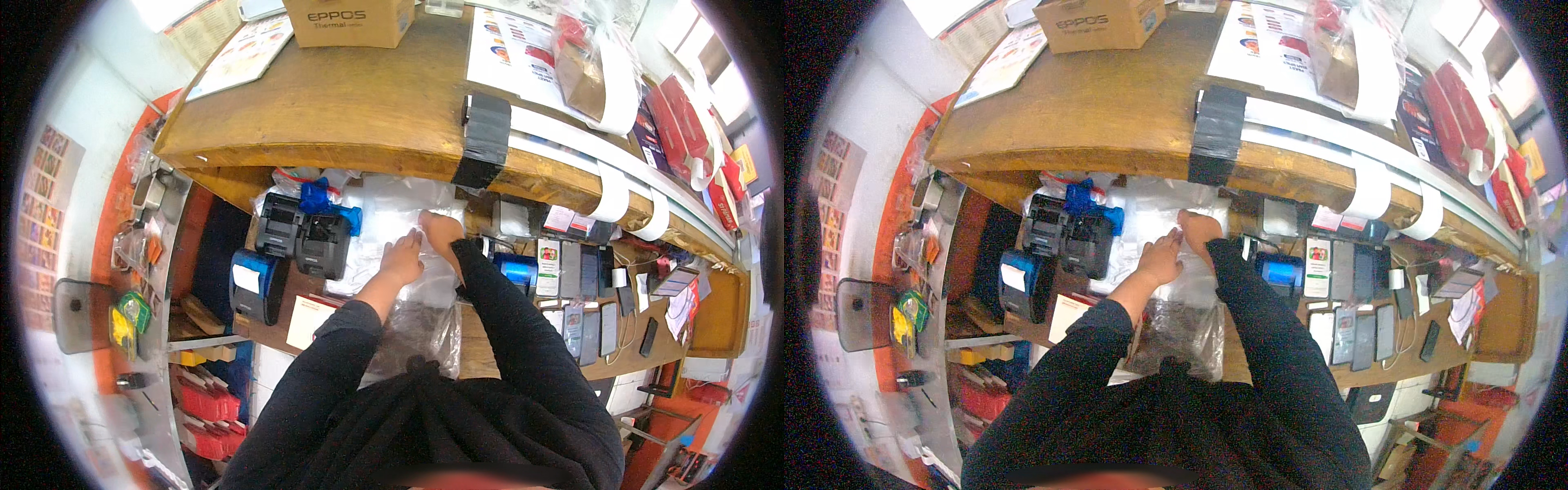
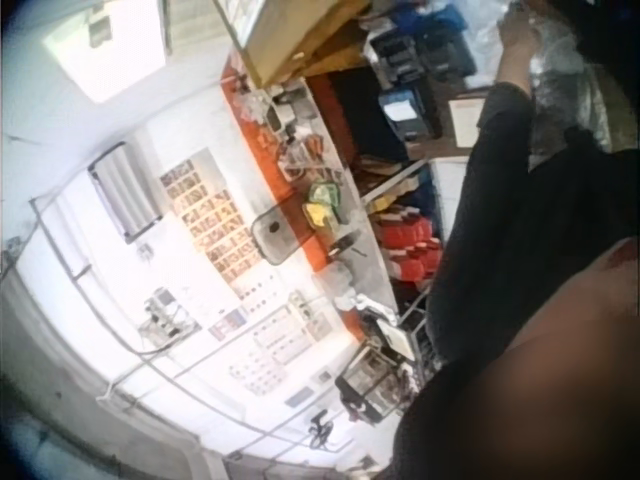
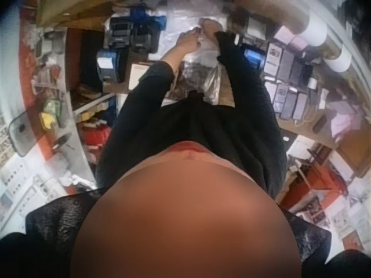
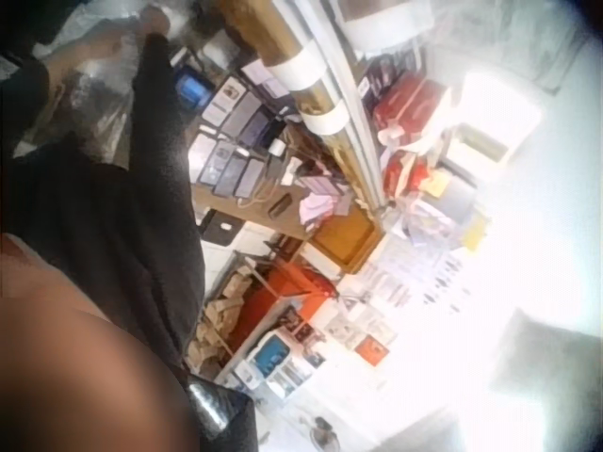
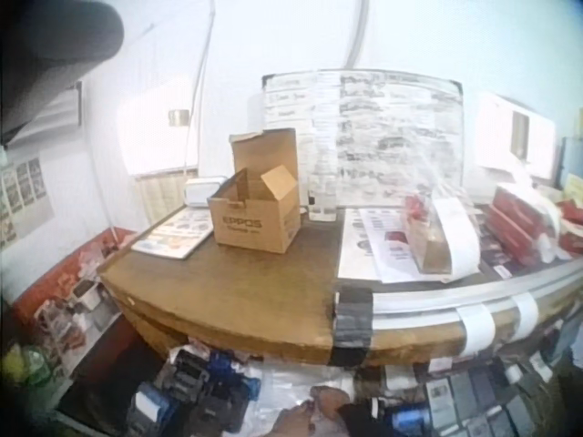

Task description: The person scoops scrambled eggs from a metal tray into a cardboard food container using a ladle. They then close the container, seal it with a printed sticker, and place it into a plastic bag. The person also uses scissors to cut open a plastic package containing a dark food item.

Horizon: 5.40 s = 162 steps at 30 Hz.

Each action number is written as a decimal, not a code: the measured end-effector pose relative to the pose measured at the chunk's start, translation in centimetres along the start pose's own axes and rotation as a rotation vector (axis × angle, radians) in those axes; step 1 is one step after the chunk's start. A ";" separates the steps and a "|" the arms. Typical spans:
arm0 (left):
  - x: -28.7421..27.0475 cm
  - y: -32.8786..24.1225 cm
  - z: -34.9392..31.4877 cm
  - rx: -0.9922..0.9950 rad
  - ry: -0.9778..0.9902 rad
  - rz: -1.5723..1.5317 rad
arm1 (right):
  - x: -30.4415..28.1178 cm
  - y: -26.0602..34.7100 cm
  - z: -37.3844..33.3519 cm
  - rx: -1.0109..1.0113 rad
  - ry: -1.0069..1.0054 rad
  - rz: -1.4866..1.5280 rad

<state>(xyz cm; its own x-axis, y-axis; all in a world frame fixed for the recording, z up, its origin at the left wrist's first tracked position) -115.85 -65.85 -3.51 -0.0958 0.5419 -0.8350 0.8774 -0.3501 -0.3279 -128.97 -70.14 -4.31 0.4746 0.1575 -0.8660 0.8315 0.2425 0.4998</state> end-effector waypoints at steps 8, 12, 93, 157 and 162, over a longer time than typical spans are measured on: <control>-1.8 -1.2 -1.4 -0.172 0.205 -0.207 | -8.0 11.6 -6.0 -0.442 0.334 0.025; -1.4 -0.6 -3.3 -0.076 0.188 -0.430 | -18.7 16.8 -9.8 -0.576 0.389 0.444; 11.1 7.9 -50.9 -0.079 -1.104 -0.789 | -2.7 32.7 -38.9 -0.007 0.254 1.458; 14.3 -6.6 -18.3 -0.317 0.073 -0.461 | -1.3 2.7 -30.1 -0.266 0.499 0.133; 14.9 -5.4 -18.2 -0.216 0.117 -0.636 | -7.7 8.1 -13.1 -0.155 -0.172 0.201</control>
<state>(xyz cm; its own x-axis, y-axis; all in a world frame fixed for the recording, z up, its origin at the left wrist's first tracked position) -113.48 -42.00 -6.11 -0.5831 0.6751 -0.4520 0.7428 0.2177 -0.6331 -129.62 -56.85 6.62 0.6783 0.0563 -0.7326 0.6679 0.3683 0.6467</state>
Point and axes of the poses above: each hand's wrist, its own z-axis towards the middle knuckle, its own x-axis out of the palm, y = z × x, the point moved 2 cm from there along z, towards the middle knuckle, and after that the axes turned 9 degrees about y, right-handed, at the moved point
